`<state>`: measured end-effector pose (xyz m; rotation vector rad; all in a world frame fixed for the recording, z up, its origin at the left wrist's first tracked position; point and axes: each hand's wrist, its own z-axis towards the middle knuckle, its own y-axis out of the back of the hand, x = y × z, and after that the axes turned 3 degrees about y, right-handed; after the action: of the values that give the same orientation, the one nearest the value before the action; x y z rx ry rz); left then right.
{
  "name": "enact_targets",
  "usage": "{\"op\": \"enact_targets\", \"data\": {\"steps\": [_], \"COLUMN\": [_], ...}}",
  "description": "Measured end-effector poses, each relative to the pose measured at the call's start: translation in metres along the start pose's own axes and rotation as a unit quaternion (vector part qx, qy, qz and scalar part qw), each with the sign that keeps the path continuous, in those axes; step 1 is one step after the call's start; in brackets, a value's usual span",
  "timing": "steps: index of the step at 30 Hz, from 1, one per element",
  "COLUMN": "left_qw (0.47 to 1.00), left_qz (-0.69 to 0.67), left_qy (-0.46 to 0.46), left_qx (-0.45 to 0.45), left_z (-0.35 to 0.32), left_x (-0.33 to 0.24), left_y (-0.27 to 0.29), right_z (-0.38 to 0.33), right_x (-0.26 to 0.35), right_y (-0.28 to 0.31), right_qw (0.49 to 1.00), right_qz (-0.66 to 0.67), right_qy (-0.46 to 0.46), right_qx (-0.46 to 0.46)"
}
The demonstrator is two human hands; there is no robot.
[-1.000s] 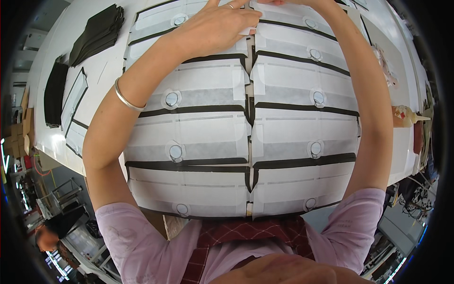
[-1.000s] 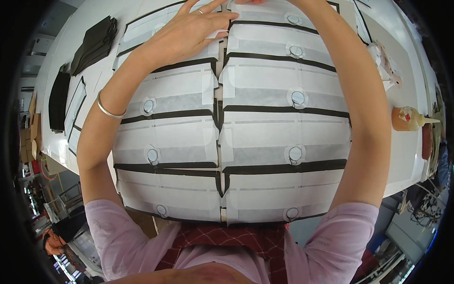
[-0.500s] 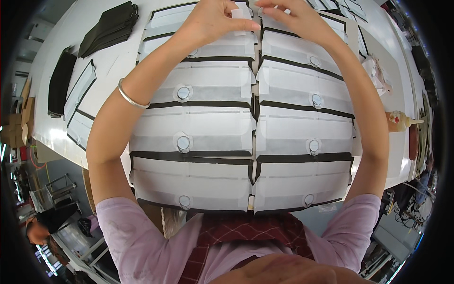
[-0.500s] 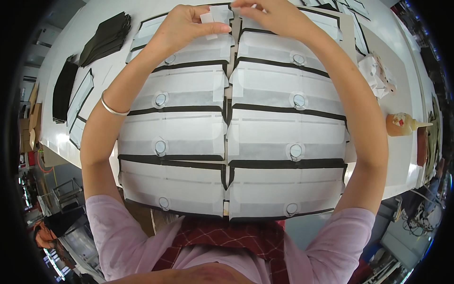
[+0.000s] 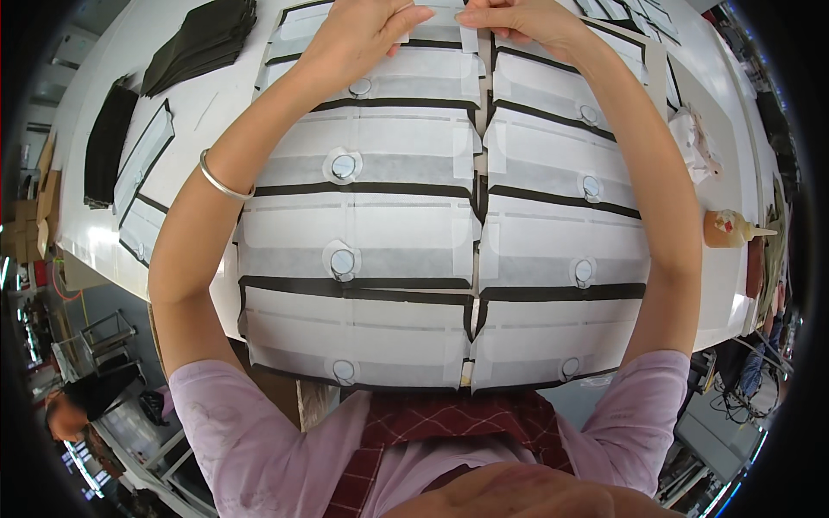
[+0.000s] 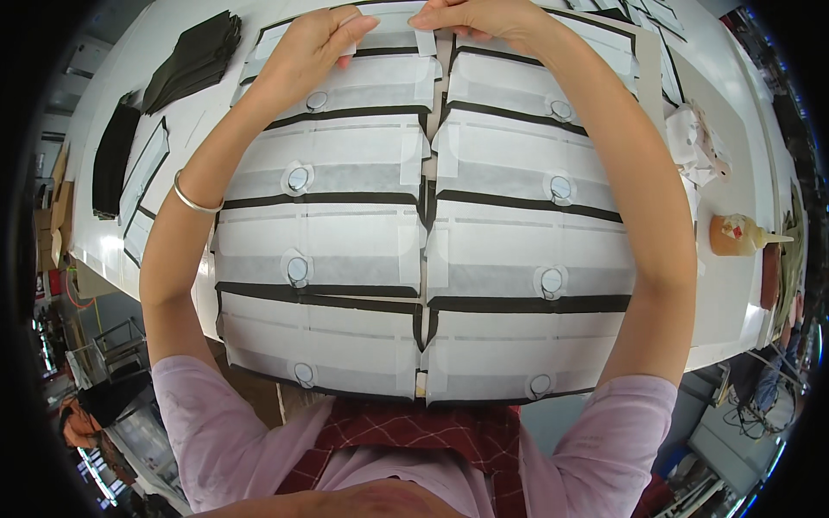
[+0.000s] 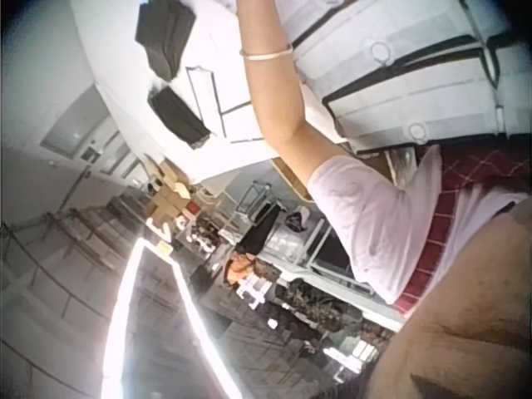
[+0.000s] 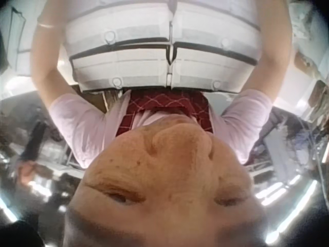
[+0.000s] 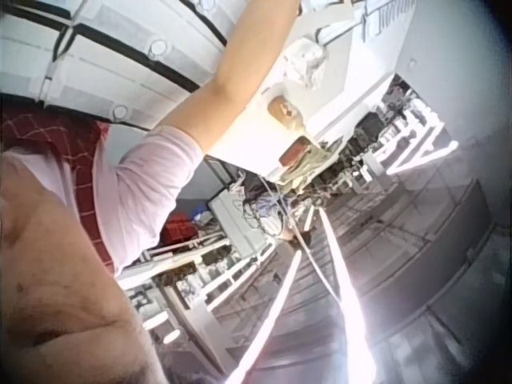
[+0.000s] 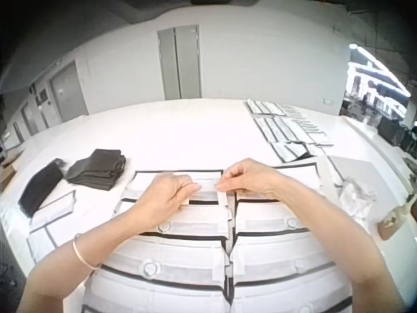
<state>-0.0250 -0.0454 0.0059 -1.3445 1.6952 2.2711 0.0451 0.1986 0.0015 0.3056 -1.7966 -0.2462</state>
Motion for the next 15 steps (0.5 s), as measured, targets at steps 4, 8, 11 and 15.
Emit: {"op": "enact_targets", "data": {"steps": [4,8,11,15], "left_qw": [0.971,0.965,0.964,0.957], "left_qz": [0.117,0.096,0.112,0.136], "left_qy": [-0.209,-0.243,-0.24,-0.251], "left_qx": [-0.018,-0.015,0.035,0.047], "left_z": [0.0,-0.004,-0.003,-0.001], "left_x": [0.009,0.01,0.008,0.006], "left_y": [-0.007,-0.019,-0.018,-0.021], "right_z": [0.013,0.012,0.012,0.019], "right_x": [-0.014,-0.012,-0.012,-0.024], "right_y": [-0.009,-0.015,-0.016,-0.014], "right_qw": [0.998,0.994,0.993,0.992], "right_qz": [-0.012,-0.024,-0.023,-0.018], "right_qy": [0.043,0.036,0.025,0.048], "right_qx": [-0.05,-0.104,-0.11,-0.118]}}
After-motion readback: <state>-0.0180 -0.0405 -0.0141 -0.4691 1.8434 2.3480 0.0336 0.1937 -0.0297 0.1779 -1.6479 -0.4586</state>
